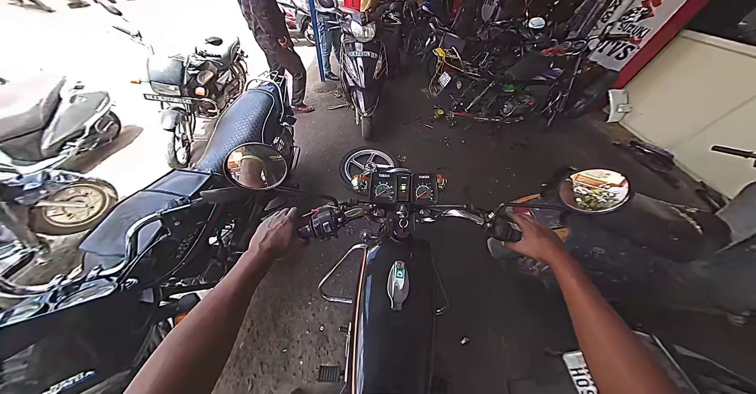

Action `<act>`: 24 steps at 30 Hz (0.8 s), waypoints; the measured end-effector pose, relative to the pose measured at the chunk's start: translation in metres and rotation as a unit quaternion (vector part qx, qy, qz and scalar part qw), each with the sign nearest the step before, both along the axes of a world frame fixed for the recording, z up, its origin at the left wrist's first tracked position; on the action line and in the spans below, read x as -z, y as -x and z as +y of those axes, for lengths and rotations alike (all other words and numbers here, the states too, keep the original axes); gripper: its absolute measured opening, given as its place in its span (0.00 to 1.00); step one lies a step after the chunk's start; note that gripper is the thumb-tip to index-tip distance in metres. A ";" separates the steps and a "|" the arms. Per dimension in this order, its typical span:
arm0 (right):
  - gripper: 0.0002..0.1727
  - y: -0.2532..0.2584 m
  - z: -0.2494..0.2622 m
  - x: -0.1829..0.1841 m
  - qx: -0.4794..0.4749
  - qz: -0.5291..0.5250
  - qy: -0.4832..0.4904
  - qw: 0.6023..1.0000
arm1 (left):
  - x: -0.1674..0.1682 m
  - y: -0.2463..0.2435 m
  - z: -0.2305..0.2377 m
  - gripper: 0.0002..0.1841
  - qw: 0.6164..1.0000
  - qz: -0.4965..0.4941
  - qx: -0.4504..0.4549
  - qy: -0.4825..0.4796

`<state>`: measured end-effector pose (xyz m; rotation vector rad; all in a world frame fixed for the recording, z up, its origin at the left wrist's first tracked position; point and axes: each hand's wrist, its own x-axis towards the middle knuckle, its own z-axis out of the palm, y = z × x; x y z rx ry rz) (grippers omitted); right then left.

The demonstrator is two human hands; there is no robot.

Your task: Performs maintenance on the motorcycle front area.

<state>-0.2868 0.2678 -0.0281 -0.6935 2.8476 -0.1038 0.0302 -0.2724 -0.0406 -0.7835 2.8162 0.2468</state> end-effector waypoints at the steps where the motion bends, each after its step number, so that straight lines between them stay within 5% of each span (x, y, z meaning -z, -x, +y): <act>1: 0.52 -0.003 0.001 0.002 0.000 0.002 -0.001 1.000 | -0.003 -0.004 0.007 0.37 1.000 -0.010 -0.004 0.017; 7: 0.49 -0.002 0.002 0.004 -0.018 0.033 0.010 0.999 | -0.004 -0.009 0.013 0.27 0.998 0.035 -0.006 0.043; 11: 0.49 -0.003 0.002 0.005 -0.017 0.033 0.015 0.999 | 0.012 -0.008 0.001 0.48 0.995 0.089 0.023 0.030; 15: 0.49 -0.003 0.002 0.005 -0.018 0.032 0.016 0.999 | 0.005 -0.001 0.001 0.45 0.999 0.019 -0.019 -0.020; 24: 0.48 -0.005 0.002 0.004 -0.014 0.047 0.006 0.999 | -0.012 -0.001 0.015 0.26 0.998 -0.045 -0.026 0.034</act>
